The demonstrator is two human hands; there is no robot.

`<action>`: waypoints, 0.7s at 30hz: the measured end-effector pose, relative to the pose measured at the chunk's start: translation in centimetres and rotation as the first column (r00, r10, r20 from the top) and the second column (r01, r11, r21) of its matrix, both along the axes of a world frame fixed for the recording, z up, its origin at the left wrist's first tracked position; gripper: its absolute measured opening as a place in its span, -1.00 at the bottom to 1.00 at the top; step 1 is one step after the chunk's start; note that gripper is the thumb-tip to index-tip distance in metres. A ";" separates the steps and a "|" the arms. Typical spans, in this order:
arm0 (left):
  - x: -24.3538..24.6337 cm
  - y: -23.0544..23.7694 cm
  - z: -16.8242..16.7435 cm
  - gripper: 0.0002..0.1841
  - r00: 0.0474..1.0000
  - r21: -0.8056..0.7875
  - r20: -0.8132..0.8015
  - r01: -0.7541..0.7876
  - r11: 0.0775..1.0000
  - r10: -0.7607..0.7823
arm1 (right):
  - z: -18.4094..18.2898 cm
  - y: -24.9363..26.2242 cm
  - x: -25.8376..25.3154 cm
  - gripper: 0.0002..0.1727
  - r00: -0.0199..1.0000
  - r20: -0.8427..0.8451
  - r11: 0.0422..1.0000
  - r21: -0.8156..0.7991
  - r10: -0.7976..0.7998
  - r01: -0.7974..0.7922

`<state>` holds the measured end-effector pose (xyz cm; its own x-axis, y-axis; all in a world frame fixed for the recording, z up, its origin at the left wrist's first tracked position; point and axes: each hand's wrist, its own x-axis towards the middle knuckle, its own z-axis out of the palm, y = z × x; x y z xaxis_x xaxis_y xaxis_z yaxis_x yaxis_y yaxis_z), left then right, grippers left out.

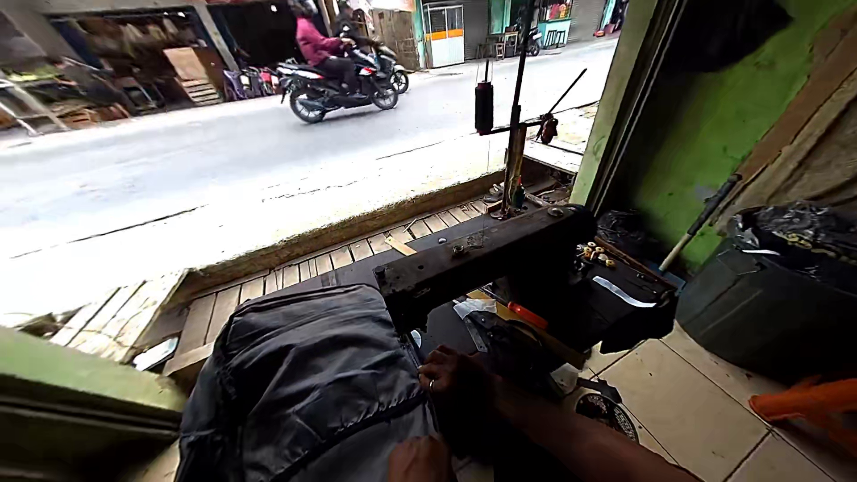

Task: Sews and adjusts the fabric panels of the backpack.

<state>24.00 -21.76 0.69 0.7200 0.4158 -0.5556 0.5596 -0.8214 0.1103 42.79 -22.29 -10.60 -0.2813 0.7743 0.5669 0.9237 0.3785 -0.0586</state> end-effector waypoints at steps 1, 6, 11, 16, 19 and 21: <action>0.1 -0.1 -0.5 -0.69 1.000 -0.009 -0.024 -0.009 1.000 0.009 | -0.1 -0.3 -0.5 -0.87 0.999 -0.038 0.999 -0.032 -0.027 0.026; -0.1 3.5 0.3 -0.61 0.996 -0.163 0.072 0.062 0.985 -0.051 | 0.6 -1.3 -2.5 -0.71 0.984 -0.109 0.968 -0.227 -0.137 0.110; 0.4 10.5 -6.8 -0.68 0.745 0.162 0.636 0.123 0.979 -0.199 | -0.2 -2.6 -3.5 -0.64 0.977 -0.058 0.932 -0.314 -0.207 0.179; -1.4 13.1 -10.1 -0.56 0.744 0.280 0.604 0.138 0.950 -0.286 | -0.7 -3.0 -4.0 -0.59 0.971 0.012 0.929 -0.288 -0.237 0.231; -1.7 13.6 -10.3 -0.54 0.725 0.287 0.615 0.161 0.944 -0.311 | -0.8 -3.1 -4.2 -0.59 0.969 0.032 0.926 -0.286 -0.247 0.245; -1.6 13.8 -10.6 -0.53 0.709 0.301 0.628 0.161 0.940 -0.322 | -1.0 -3.0 -4.1 -0.59 0.966 0.055 0.927 -0.273 -0.254 0.259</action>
<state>22.37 -7.96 -9.92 0.9588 0.2212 0.1782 0.1886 -0.9649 0.1829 38.72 -25.32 -11.64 -0.0609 0.9462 0.3178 0.9891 0.1001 -0.1084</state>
